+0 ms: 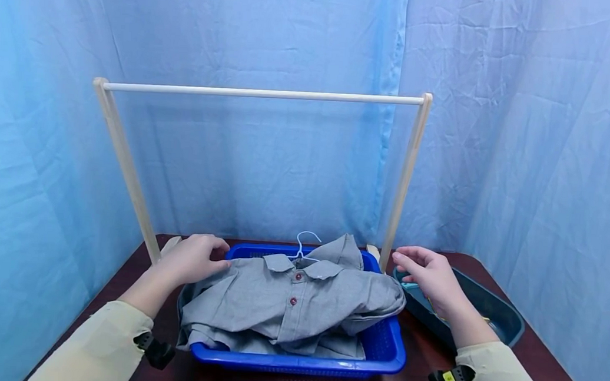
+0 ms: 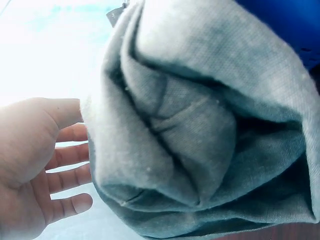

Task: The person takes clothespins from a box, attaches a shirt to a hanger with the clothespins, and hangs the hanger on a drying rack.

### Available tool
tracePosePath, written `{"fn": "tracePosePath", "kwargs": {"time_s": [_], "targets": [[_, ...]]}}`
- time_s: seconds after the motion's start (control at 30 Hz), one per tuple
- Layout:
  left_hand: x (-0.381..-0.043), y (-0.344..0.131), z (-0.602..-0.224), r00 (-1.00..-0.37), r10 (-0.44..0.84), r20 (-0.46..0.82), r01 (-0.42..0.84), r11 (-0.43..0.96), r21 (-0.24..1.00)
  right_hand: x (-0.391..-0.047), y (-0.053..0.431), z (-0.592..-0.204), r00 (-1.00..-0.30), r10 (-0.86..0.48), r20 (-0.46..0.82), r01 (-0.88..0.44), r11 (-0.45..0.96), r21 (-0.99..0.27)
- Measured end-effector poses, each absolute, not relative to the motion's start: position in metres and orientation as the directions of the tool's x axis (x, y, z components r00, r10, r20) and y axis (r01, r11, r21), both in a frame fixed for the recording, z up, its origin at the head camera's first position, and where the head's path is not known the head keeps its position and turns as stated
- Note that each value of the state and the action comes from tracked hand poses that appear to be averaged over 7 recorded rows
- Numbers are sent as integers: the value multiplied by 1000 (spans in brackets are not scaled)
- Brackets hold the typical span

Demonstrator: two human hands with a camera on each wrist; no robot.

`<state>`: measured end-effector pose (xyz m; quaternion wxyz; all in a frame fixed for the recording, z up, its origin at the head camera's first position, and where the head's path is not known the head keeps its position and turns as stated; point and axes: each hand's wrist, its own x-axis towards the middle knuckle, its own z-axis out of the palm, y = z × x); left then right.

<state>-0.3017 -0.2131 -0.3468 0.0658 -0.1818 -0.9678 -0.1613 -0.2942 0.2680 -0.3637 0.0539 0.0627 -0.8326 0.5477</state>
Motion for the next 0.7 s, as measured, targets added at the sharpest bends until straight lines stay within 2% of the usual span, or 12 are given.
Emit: {"fn": "tracePosePath", "kwargs": {"time_s": [0.7], "targets": [[-305,-208,-351,-929,357,103,371,893,254,-301,263,-371,-982,-121,145,-187,514,-837]]}}
